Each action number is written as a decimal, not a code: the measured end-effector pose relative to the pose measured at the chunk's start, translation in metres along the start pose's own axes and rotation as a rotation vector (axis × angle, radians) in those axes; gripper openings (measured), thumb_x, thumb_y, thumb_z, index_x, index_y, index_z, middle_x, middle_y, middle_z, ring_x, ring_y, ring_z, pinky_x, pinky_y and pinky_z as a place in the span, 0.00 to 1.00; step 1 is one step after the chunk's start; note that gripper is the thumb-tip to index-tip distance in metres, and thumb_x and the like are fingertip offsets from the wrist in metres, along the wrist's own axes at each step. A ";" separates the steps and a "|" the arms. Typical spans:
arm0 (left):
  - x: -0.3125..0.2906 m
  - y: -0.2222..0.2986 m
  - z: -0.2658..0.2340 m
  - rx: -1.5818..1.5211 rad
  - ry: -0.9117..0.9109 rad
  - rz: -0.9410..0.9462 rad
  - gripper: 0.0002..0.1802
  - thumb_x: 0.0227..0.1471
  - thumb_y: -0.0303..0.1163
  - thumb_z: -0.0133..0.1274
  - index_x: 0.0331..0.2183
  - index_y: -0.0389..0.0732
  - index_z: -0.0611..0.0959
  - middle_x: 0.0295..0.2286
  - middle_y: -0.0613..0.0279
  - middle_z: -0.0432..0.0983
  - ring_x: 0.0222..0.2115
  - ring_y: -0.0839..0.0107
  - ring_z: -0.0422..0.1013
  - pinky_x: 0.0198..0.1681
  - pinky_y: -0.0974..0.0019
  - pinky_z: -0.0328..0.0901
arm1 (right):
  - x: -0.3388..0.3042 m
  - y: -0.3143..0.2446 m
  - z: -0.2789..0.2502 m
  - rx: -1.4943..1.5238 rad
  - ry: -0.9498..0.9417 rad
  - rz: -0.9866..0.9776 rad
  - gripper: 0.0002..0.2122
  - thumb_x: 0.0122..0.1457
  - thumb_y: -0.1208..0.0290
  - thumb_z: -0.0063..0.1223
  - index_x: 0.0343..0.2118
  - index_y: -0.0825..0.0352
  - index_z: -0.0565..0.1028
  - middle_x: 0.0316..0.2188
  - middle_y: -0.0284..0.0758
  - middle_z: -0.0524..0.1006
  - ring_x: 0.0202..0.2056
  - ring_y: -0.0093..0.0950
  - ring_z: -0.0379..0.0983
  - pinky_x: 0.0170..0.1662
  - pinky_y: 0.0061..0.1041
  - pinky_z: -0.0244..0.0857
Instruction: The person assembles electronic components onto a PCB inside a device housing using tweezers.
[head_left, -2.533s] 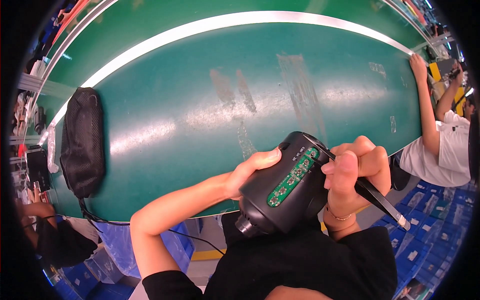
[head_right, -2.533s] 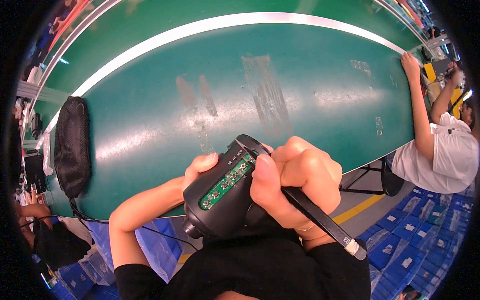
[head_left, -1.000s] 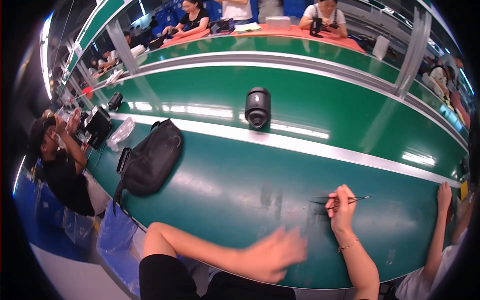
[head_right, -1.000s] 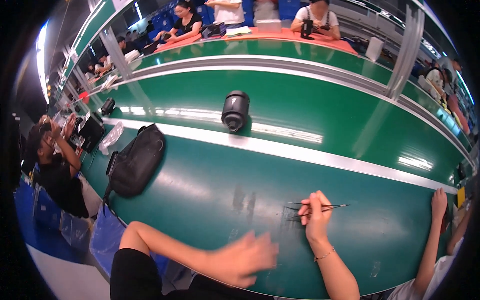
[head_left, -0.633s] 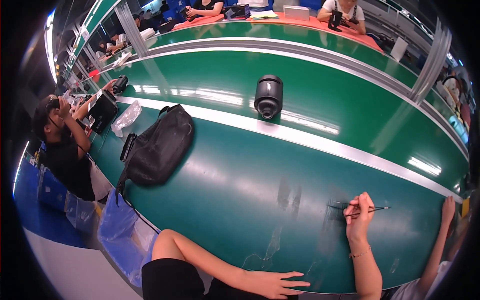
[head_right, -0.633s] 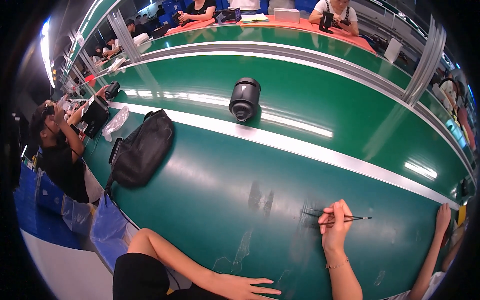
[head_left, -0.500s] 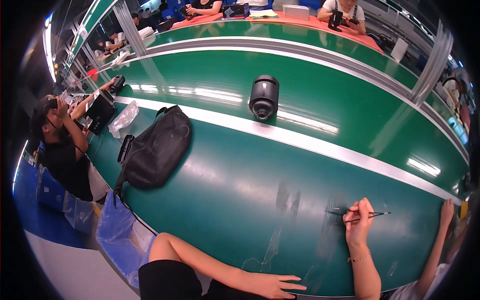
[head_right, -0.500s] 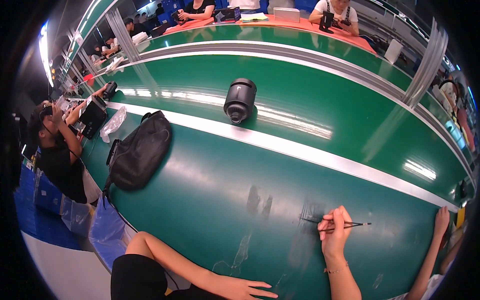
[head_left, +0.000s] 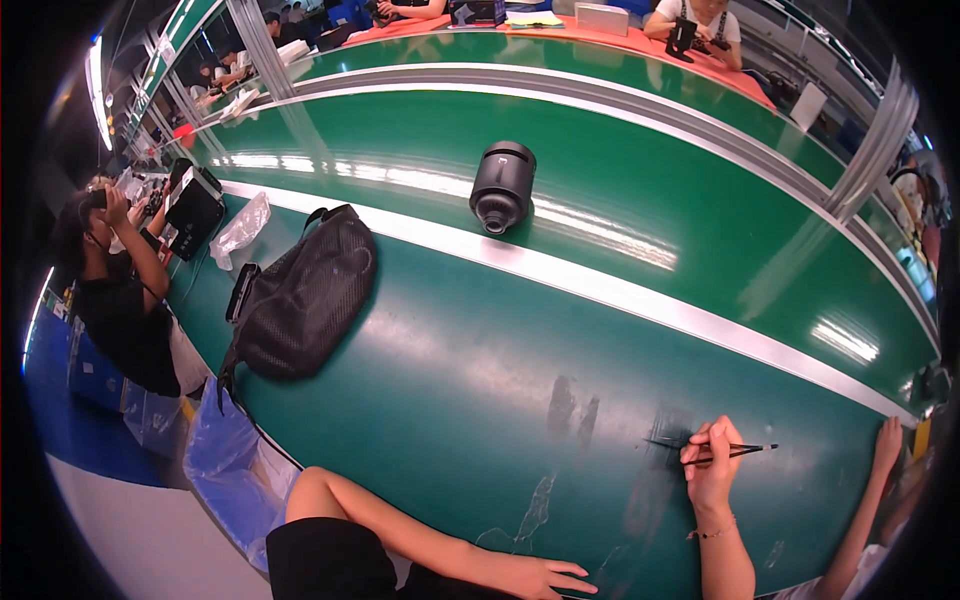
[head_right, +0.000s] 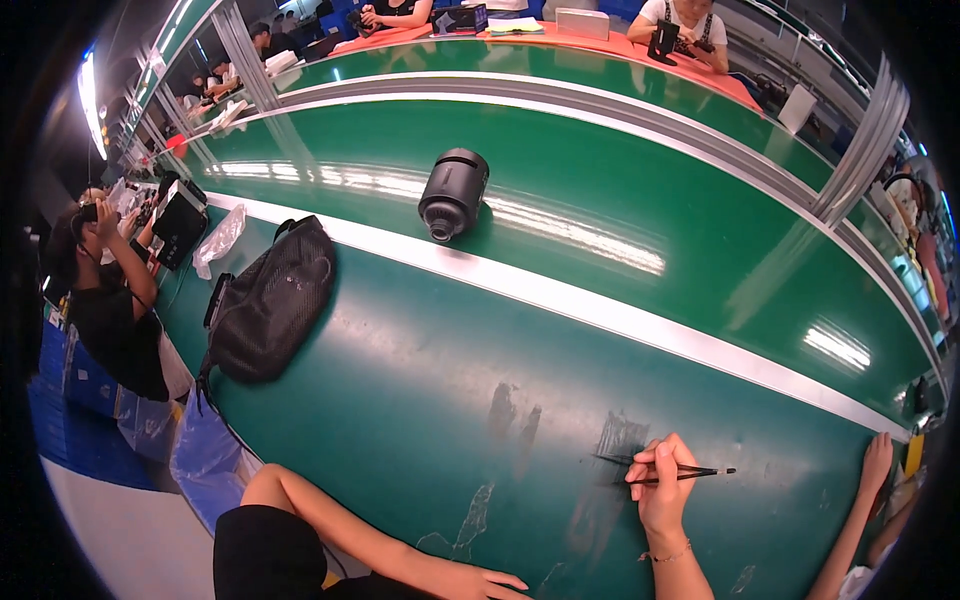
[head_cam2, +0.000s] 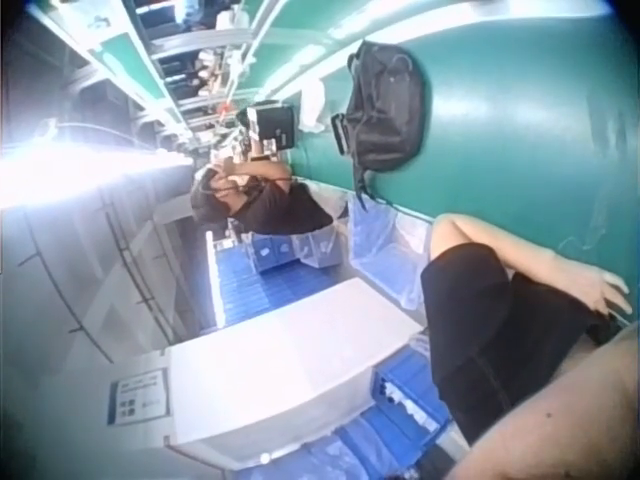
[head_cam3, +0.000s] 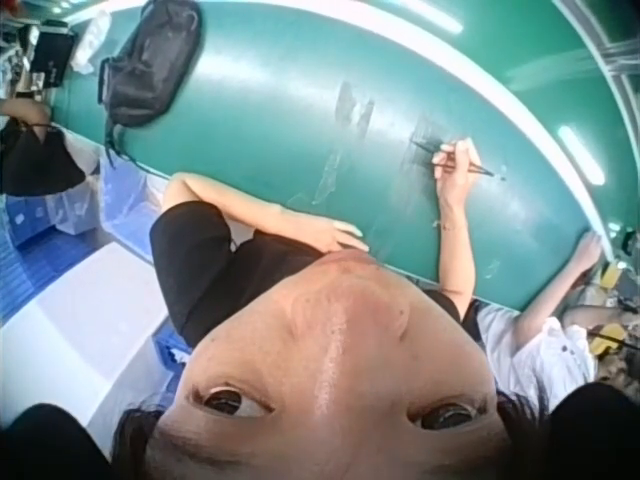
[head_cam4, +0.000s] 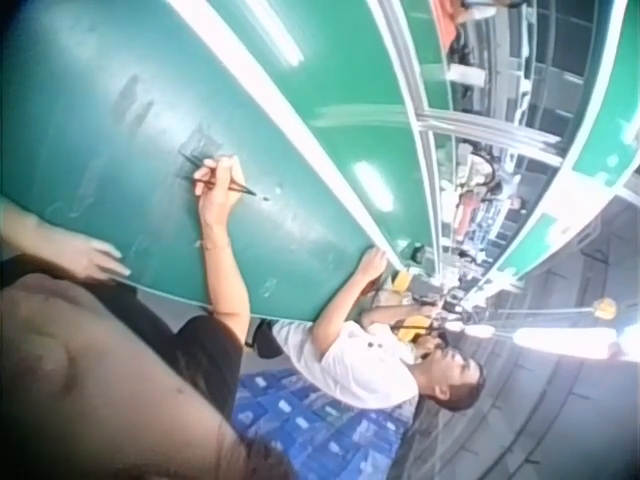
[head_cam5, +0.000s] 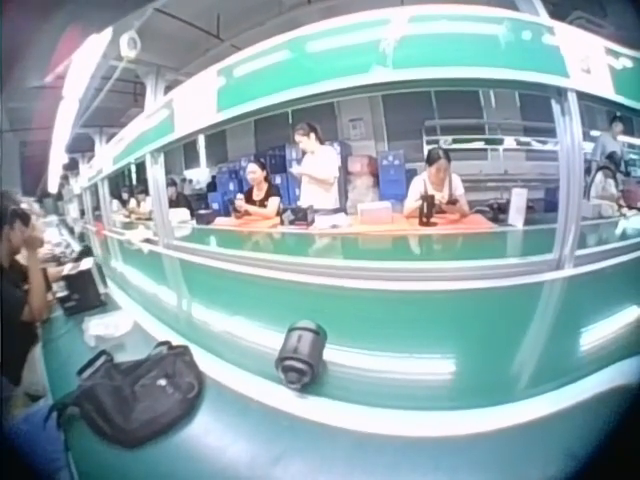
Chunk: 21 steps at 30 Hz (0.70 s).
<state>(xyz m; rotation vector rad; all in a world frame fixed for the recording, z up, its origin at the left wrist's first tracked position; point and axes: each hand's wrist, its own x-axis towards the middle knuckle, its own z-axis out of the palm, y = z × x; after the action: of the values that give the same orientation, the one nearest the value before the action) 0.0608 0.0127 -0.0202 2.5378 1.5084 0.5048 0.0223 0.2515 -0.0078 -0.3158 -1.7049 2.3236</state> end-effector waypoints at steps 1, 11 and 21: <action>0.001 -0.001 -0.002 0.002 -0.004 0.002 0.22 0.42 0.34 0.37 0.42 0.40 0.69 0.46 0.65 0.60 0.53 0.63 0.45 0.53 0.56 0.43 | 0.000 -0.001 -0.001 -0.007 -0.009 -0.003 0.12 0.55 0.69 0.37 0.17 0.68 0.61 0.14 0.32 0.63 0.12 0.18 0.62 0.08 0.11 0.50; 0.001 0.001 -0.006 0.048 0.020 -0.001 0.22 0.40 0.32 0.38 0.42 0.40 0.70 0.44 0.63 0.61 0.52 0.63 0.48 0.53 0.58 0.45 | -0.002 -0.002 0.000 -0.043 -0.038 -0.015 0.13 0.55 0.68 0.37 0.17 0.68 0.62 0.14 0.32 0.64 0.12 0.18 0.62 0.09 0.11 0.51; 0.002 -0.001 -0.010 -0.046 0.106 -0.007 0.14 0.38 0.31 0.41 0.30 0.40 0.77 0.35 0.64 0.67 0.51 0.61 0.49 0.53 0.56 0.45 | -0.002 -0.001 0.000 -0.071 -0.035 -0.024 0.13 0.55 0.67 0.37 0.17 0.69 0.62 0.14 0.32 0.64 0.12 0.17 0.62 0.09 0.11 0.51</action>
<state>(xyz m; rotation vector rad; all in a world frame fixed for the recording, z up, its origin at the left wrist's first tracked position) 0.0569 0.0148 -0.0106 2.5063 1.5213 0.6754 0.0246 0.2510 -0.0070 -0.2676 -1.8005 2.2693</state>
